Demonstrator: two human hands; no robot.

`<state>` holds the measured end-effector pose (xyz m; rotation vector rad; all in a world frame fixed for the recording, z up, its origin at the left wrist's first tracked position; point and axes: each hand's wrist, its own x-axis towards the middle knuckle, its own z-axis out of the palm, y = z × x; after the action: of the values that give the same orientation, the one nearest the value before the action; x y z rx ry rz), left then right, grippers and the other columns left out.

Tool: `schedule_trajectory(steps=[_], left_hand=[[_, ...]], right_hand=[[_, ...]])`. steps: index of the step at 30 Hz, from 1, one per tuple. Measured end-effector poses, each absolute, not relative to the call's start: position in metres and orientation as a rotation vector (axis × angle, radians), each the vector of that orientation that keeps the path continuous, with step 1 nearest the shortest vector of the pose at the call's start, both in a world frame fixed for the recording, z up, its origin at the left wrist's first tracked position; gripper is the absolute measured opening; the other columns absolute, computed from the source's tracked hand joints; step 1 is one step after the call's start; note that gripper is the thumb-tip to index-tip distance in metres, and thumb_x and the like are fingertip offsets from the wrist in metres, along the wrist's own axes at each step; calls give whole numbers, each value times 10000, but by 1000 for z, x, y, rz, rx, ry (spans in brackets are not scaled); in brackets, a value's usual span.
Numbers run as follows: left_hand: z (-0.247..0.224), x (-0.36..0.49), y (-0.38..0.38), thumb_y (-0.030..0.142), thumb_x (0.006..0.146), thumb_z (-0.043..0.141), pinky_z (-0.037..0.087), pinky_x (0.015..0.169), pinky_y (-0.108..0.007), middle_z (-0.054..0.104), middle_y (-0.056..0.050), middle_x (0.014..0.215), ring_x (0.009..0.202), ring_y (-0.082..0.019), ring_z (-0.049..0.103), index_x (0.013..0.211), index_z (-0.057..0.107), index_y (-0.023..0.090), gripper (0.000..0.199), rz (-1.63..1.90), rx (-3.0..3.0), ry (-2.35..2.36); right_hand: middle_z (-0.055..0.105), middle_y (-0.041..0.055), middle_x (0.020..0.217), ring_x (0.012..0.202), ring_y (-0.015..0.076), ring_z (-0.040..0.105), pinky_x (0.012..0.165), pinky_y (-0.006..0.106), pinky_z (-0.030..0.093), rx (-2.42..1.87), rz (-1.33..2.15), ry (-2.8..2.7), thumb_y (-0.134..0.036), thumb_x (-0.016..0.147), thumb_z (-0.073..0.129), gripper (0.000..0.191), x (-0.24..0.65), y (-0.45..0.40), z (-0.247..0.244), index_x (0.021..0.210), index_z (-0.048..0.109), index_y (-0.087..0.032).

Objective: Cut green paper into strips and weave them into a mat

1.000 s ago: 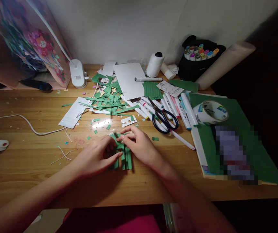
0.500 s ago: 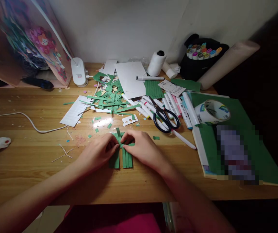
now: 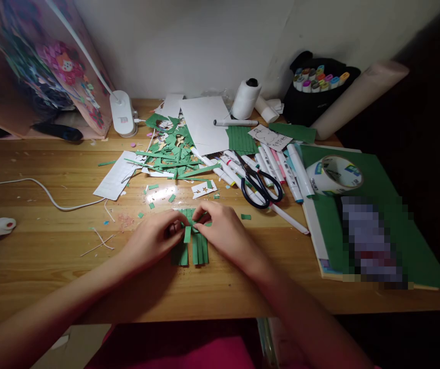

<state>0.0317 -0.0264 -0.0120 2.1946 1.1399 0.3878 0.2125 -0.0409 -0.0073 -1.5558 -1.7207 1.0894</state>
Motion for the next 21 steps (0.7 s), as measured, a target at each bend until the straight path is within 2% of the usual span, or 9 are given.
schedule_trajectory(steps=[5,9,13,16,19,21], left_hand=[[-10,32,-28,151,800,530,380,563,-231,610,-3,779,661,-126,547,876,610,195,119,346,2226,1153],[-7,33,-31,180,854,485,397,572,-242,606,-28,834,698,-146,555,876,605,183,122,277,2429,1159],[0,34,-44,132,868,441,398,494,-226,600,-36,786,665,-153,558,841,589,161,153,191,2779,1088],[3,35,-62,39,830,403,437,454,-224,634,-48,785,634,-154,586,900,606,136,235,170,2976,1045],[-2,38,-82,5,800,370,543,600,-263,681,-148,983,811,-203,663,1000,623,56,327,317,3116,1062],[-7,40,-92,27,815,381,564,718,-301,674,-196,1048,915,-243,670,991,641,21,315,387,3162,1023]], right_hand=[[631,12,808,744,146,631,702,269,527,-1478,1096,-1741,-75,724,602,121,217,-40,-6,768,599,-188],[617,14,848,811,160,594,735,278,492,-1387,1016,-1974,-61,699,614,162,222,-39,0,791,603,-194],[602,4,800,744,139,572,669,244,458,-1357,1019,-2099,-38,712,582,159,222,-38,4,770,587,-186],[606,-1,772,703,130,567,639,230,448,-1376,1058,-2104,-57,736,579,128,221,-38,3,771,587,-180],[617,3,779,706,131,574,647,231,451,-1369,1077,-2111,-69,747,586,110,221,-39,3,772,588,-177],[620,3,773,701,132,574,645,234,450,-1368,1073,-2121,-84,765,582,97,221,-39,3,768,590,-181]])
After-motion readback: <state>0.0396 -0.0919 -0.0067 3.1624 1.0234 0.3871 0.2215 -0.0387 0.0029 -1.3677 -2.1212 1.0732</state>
